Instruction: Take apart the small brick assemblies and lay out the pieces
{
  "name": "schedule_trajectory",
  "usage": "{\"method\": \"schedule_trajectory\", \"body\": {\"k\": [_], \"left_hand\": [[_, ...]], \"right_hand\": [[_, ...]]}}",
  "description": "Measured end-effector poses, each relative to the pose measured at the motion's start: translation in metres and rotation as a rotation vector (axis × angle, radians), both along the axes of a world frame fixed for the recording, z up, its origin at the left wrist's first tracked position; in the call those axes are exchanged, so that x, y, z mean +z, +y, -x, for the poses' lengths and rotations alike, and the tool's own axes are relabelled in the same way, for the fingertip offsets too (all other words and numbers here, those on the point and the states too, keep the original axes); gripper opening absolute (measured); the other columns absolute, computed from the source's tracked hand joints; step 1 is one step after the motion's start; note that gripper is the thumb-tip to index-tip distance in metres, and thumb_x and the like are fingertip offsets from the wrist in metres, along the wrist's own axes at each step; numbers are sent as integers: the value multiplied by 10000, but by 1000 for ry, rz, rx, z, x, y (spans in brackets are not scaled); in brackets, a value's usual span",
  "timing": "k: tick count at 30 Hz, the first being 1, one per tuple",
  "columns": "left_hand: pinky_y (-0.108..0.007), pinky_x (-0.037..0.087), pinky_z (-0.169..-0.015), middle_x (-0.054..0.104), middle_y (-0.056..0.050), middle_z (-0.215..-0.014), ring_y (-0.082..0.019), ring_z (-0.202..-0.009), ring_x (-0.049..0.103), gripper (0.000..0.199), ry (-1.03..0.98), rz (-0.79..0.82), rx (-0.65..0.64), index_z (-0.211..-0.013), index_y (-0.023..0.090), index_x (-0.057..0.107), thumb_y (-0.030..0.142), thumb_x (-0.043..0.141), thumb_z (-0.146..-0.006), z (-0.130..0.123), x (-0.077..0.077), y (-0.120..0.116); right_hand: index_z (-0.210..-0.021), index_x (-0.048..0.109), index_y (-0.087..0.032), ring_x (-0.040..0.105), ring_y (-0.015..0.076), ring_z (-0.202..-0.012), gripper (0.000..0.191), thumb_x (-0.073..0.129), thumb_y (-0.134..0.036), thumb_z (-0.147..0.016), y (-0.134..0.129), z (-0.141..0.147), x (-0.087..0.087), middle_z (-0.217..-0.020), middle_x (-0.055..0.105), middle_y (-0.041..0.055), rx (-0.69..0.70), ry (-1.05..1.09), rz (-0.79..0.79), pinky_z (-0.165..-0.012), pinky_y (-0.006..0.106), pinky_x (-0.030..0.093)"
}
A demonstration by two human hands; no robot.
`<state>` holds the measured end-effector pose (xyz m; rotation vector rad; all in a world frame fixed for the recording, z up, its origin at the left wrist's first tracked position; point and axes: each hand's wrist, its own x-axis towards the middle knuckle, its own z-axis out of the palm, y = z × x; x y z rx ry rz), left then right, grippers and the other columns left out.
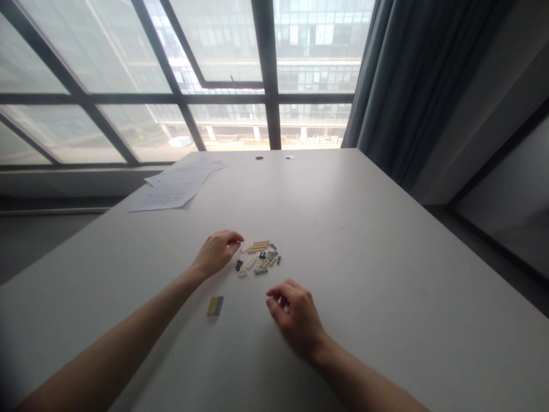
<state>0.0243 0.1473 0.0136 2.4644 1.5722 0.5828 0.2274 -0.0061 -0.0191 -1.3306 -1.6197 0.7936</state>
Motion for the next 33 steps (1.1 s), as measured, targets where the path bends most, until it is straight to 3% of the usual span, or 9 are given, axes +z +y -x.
{"method": "schedule_trajectory", "body": {"k": [5,11,17,20,33], "left_hand": [[-299,486,-794,686,-36,-883,-189,-853,624,227,26,66,-83,-918,213,706,214,509,-806,-2,2,-5],[-299,464,-774,674,-43,-832,-199,-838,616,211,111,103,-75,-767,205,690,132,495,-728,-9,6,-13],[-345,442,-752,661,-48,-786,-238,-812,598,130,194,91,-100,-707,211,654,320,595,-745,-14,7,-26],[-371,428,-764,656,-63,-784,-253,-816,588,129,214,69,-86,-694,197,633,311,599,-743,-22,5,-29],[-309,428,-721,663,-32,-739,-212,-769,600,35,91,85,-108,-745,193,626,208,597,-756,-32,1,-33]], "right_hand": [[-836,685,-177,534,121,-635,89,596,-176,-832,0,1,1,-753,611,9,-7,-5,-8,-631,240,433],[-835,683,-181,536,121,-635,90,593,-174,-833,-1,0,-2,-756,612,8,-12,-2,-24,-624,235,436],[-834,683,-181,542,122,-645,81,602,-175,-834,0,0,-2,-765,617,7,2,0,-17,-636,236,436],[-837,684,-181,540,121,-646,86,599,-170,-836,0,0,-3,-769,615,6,1,-2,-16,-637,237,434],[-831,688,-172,537,120,-651,89,600,-166,-836,0,1,-2,-765,610,8,5,-1,-15,-640,235,424]]}}
